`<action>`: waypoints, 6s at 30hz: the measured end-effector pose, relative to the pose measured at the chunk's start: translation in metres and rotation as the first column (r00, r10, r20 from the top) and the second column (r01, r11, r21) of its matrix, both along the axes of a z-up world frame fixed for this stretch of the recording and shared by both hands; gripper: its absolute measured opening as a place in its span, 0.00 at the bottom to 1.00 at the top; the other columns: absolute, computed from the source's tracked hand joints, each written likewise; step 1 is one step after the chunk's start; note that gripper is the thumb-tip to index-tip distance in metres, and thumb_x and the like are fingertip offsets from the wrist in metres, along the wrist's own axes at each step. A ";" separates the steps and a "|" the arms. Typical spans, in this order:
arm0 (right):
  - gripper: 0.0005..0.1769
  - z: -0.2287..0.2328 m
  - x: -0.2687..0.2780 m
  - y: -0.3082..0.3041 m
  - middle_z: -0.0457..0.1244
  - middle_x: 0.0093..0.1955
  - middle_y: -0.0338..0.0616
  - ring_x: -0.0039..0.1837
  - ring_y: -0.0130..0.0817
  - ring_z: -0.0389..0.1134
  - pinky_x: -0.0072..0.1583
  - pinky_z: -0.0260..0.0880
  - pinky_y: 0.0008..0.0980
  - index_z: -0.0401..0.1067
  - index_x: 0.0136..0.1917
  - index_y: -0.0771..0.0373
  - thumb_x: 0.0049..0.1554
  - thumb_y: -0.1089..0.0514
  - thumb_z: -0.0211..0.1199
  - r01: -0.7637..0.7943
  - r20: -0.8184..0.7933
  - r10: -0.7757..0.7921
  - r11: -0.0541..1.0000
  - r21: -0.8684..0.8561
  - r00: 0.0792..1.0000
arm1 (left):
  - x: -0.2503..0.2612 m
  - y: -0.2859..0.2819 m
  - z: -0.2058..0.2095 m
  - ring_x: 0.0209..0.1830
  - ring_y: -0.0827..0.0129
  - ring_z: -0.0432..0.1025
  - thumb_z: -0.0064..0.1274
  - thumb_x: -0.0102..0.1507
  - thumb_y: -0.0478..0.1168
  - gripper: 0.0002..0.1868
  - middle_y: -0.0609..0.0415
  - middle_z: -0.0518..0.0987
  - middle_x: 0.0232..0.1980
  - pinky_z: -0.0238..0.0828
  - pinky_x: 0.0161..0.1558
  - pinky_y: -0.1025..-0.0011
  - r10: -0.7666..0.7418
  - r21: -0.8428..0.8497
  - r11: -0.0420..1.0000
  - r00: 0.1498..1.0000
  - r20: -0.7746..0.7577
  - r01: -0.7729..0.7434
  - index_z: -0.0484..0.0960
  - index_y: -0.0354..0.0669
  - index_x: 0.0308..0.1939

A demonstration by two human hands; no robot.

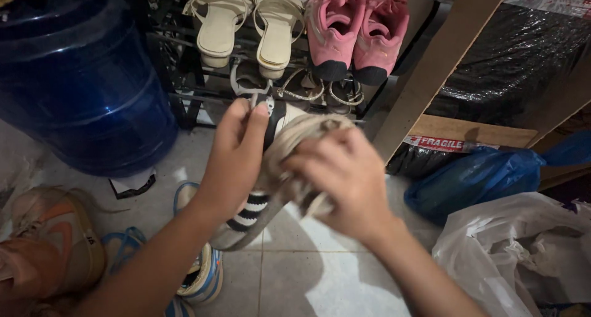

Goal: The person wipes a white sneaker with a cloth, then places it on a shoe rack. Next, the person wipes a blue and white sneaker with the same cloth, cleaning the upper and sole areas.

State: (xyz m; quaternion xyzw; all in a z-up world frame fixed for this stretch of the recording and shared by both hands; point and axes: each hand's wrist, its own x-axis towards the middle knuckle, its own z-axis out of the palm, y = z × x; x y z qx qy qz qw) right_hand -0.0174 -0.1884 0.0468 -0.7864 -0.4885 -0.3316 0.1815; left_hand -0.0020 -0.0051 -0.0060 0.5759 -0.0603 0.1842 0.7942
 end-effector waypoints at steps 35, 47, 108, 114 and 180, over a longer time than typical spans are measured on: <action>0.19 -0.001 0.005 0.000 0.66 0.51 0.37 0.55 0.41 0.67 0.55 0.65 0.43 0.72 0.45 0.51 0.43 0.50 0.76 -0.095 -0.144 0.108 0.991 0.096 0.984 | -0.017 0.000 0.005 0.35 0.83 0.61 0.44 0.72 0.42 0.09 0.63 0.69 0.35 0.61 0.35 0.78 -0.031 -0.072 0.997 0.984 -0.178 0.018 0.73 0.40 0.42; 0.12 -0.011 0.029 -0.018 0.65 0.39 0.34 0.40 0.19 0.63 0.42 0.64 0.22 0.74 0.52 0.65 0.54 0.62 0.59 0.342 -0.871 0.327 0.823 0.453 0.367 | -0.026 -0.006 0.014 0.33 0.86 0.60 0.45 0.72 0.40 0.10 0.66 0.68 0.32 0.58 0.32 0.80 -0.168 -0.066 0.984 0.981 -0.092 0.162 0.72 0.41 0.36; 0.13 0.007 0.002 -0.019 0.63 0.54 0.49 0.55 0.34 0.64 0.58 0.64 0.31 0.69 0.51 0.67 0.51 0.65 0.58 0.073 -0.642 0.497 0.755 0.651 0.583 | -0.019 0.009 0.040 0.24 0.85 0.58 0.48 0.67 0.36 0.15 0.67 0.68 0.24 0.53 0.24 0.78 -0.030 -0.081 0.996 1.000 0.000 0.030 0.72 0.39 0.25; 0.17 0.027 -0.002 -0.016 0.63 0.50 0.47 0.54 0.34 0.67 0.57 0.67 0.31 0.70 0.50 0.65 0.46 0.63 0.70 -0.202 -0.416 0.387 0.884 0.422 0.823 | -0.011 0.000 0.040 0.24 0.85 0.55 0.49 0.67 0.34 0.16 0.68 0.64 0.23 0.51 0.23 0.77 0.046 0.067 0.996 0.995 0.086 -0.052 0.69 0.39 0.23; 0.20 0.087 0.005 0.000 0.65 0.45 0.43 0.47 0.38 0.70 0.48 0.70 0.34 0.73 0.48 0.62 0.42 0.59 0.72 -0.113 -0.210 0.131 0.989 0.095 0.969 | 0.002 -0.002 0.073 0.24 0.83 0.59 0.52 0.67 0.45 0.21 0.64 0.69 0.21 0.58 0.24 0.73 0.185 0.226 0.956 0.982 0.022 -0.185 0.77 0.33 0.24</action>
